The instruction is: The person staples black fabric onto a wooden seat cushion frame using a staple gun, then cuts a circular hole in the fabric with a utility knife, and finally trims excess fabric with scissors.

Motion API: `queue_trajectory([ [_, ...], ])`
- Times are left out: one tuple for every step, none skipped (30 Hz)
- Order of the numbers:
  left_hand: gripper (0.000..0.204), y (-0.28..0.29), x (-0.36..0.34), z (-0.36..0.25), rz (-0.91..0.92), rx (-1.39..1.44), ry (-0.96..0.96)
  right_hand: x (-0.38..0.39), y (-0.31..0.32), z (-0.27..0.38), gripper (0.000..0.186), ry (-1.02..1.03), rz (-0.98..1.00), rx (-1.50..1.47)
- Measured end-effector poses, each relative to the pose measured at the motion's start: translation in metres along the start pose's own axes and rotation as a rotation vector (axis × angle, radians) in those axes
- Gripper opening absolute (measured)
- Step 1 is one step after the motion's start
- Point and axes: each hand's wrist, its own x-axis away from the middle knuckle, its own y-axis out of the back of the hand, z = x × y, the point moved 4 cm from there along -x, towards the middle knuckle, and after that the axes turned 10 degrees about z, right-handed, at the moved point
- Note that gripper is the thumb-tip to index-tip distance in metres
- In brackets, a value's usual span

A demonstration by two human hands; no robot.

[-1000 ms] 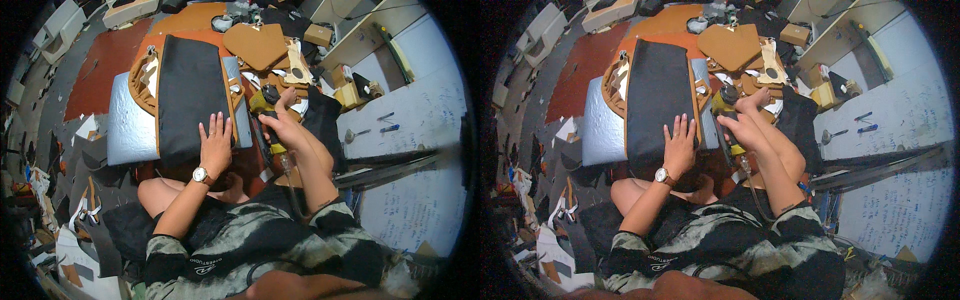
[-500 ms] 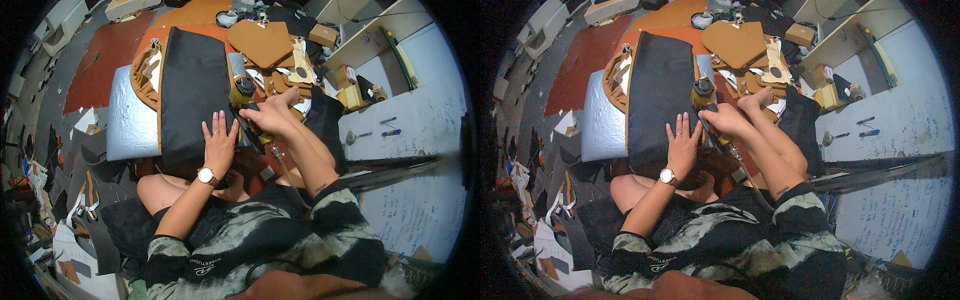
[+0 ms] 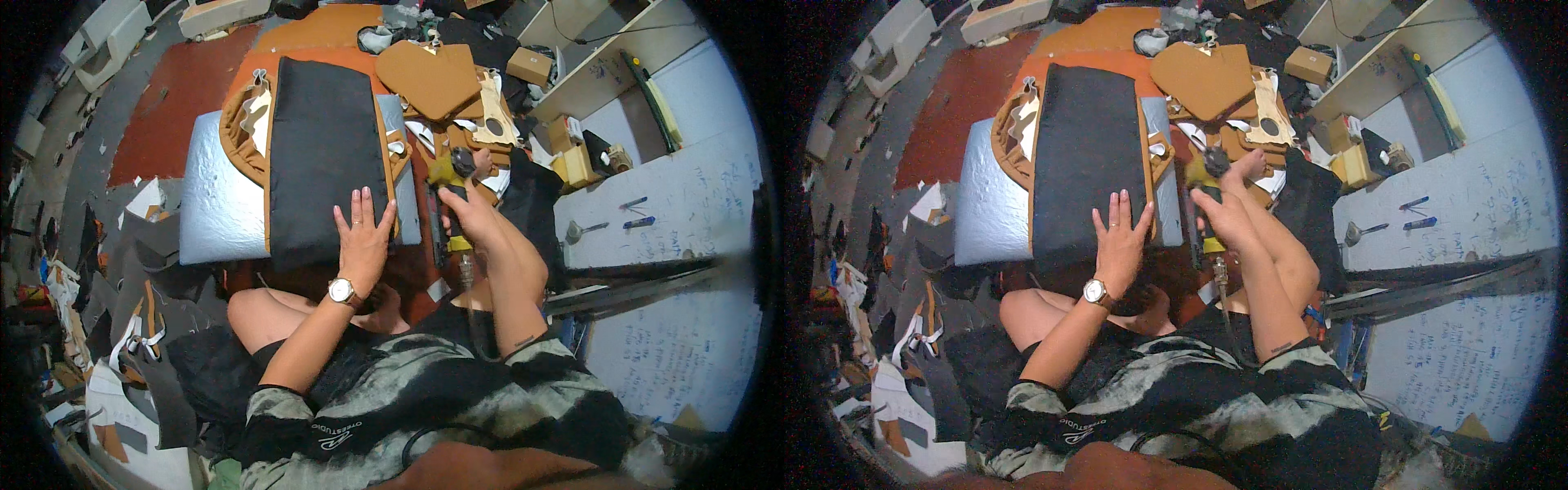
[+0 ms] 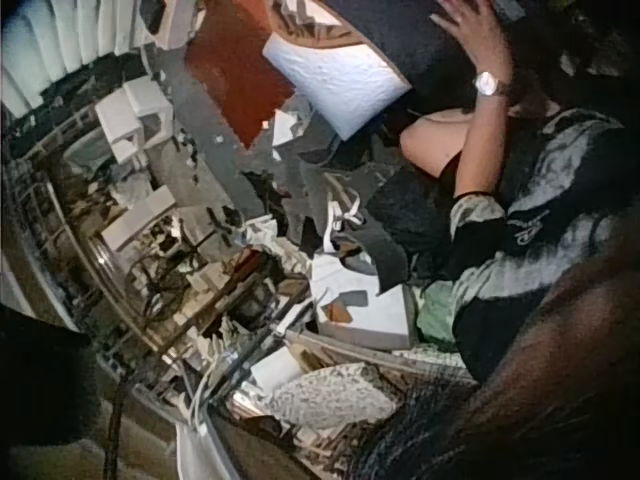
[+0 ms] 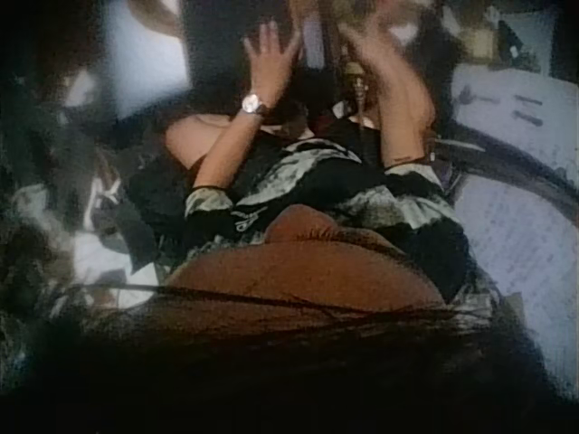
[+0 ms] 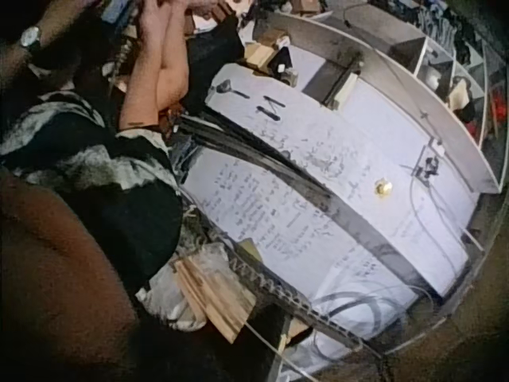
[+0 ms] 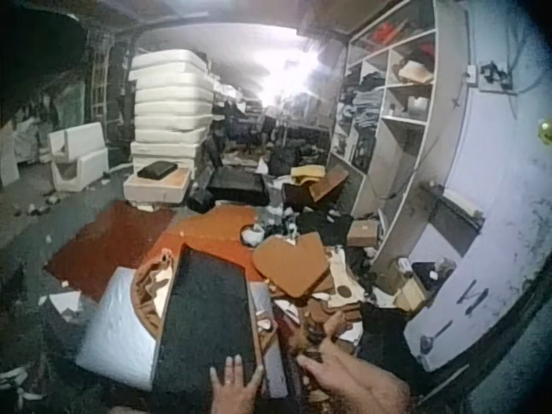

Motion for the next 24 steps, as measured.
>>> queue_trajectory([
  [0.061,0.001,-0.004,-0.002,0.007,0.0,0.007,-0.006,0.011,-0.018,0.039,0.015,-0.04,-0.075],
  [0.061,0.001,-0.008,-0.004,0.01,0.006,0.024,-0.008,0.017,-0.037,0.039,-0.119,-0.069,-0.082],
  [0.061,0.0,-0.012,-0.007,0.013,0.007,0.044,-0.012,0.018,-0.061,0.037,-0.167,-0.109,-0.239],
  [0.06,-0.001,-0.018,-0.008,0.011,0.01,0.07,-0.019,0.016,-0.088,0.035,-0.214,-0.143,-0.391],
  [0.063,-0.01,-0.025,-0.005,-0.021,-0.012,0.096,-0.031,0.014,-0.117,0.032,-0.262,-0.183,-0.386],
  [0.065,-0.009,-0.03,-0.009,0.006,-0.018,0.118,-0.043,0.016,-0.156,0.026,-0.251,-0.184,-0.453],
  [0.069,-0.008,-0.032,-0.005,0.034,-0.032,0.15,-0.05,0.009,-0.18,0.024,-0.276,-0.267,-0.486],
  [0.072,0.005,-0.033,-0.006,0.083,0.114,0.108,-0.056,0.017,-0.218,0.029,-0.356,-0.327,-0.423],
  [0.075,0.029,-0.032,-0.007,0.141,0.257,0.064,-0.059,0.023,-0.259,0.032,-0.397,-0.366,-0.352],
  [0.078,0.048,-0.034,-0.007,0.193,0.4,0.017,-0.061,0.031,-0.295,0.035,-0.43,-0.41,-0.279],
  [0.078,0.062,-0.037,0.007,0.109,0.376,0.006,-0.064,0.033,-0.312,0.039,-0.466,-0.446,-0.206],
  [0.069,0.081,-0.037,0.03,0.036,0.266,0.039,-0.064,0.024,-0.302,0.04,-0.493,-0.313,-0.026],
  [0.06,0.087,-0.029,0.064,-0.07,0.194,0.077,-0.056,0.015,-0.279,0.042,-0.52,-0.171,0.16],
  [0.054,0.077,-0.022,0.107,-0.186,0.111,0.078,-0.055,0.009,-0.257,0.043,-0.534,-0.031,0.346],
  [0.051,0.085,-0.02,0.119,-0.086,0.141,0.15,-0.066,0.03,-0.241,0.045,-0.227,-0.134,0.649],
  [0.05,0.082,-0.006,0.142,0.025,0.07,0.213,-0.059,0.021,-0.195,0.045,0.107,-0.405,0.577],
  [0.049,0.077,0.008,0.156,0.102,0.057,0.211,-0.057,0.014,-0.148,0.039,0.312,-0.423,0.532],
  [0.049,0.07,0.022,0.163,0.133,0.05,0.188,-0.054,0.001,-0.098,0.039,0.477,-0.372,0.544],
  [0.049,0.061,0.034,0.165,0.165,0.049,0.155,-0.047,-0.01,-0.058,0.039,0.638,-0.33,0.557],
  [0.049,0.058,0.042,0.166,0.154,0.083,0.147,-0.045,-0.022,-0.03,0.041,0.768,-0.237,0.65],
  [0.048,0.054,0.044,0.164,0.142,0.126,0.125,-0.041,-0.029,-0.016,0.043,0.891,-0.154,0.752],
  [0.048,0.052,0.048,0.163,0.131,0.168,0.105,-0.042,-0.038,-0.015,0.044,0.933,-0.051,0.861],
  [0.048,0.051,0.052,0.164,0.144,0.158,0.077,-0.042,-0.047,-0.016,0.046,0.971,0.056,0.968],
  [0.047,0.052,0.058,0.163,0.152,0.152,0.059,-0.043,-0.055,-0.019,0.047,1.01,0.177,1.076],
])
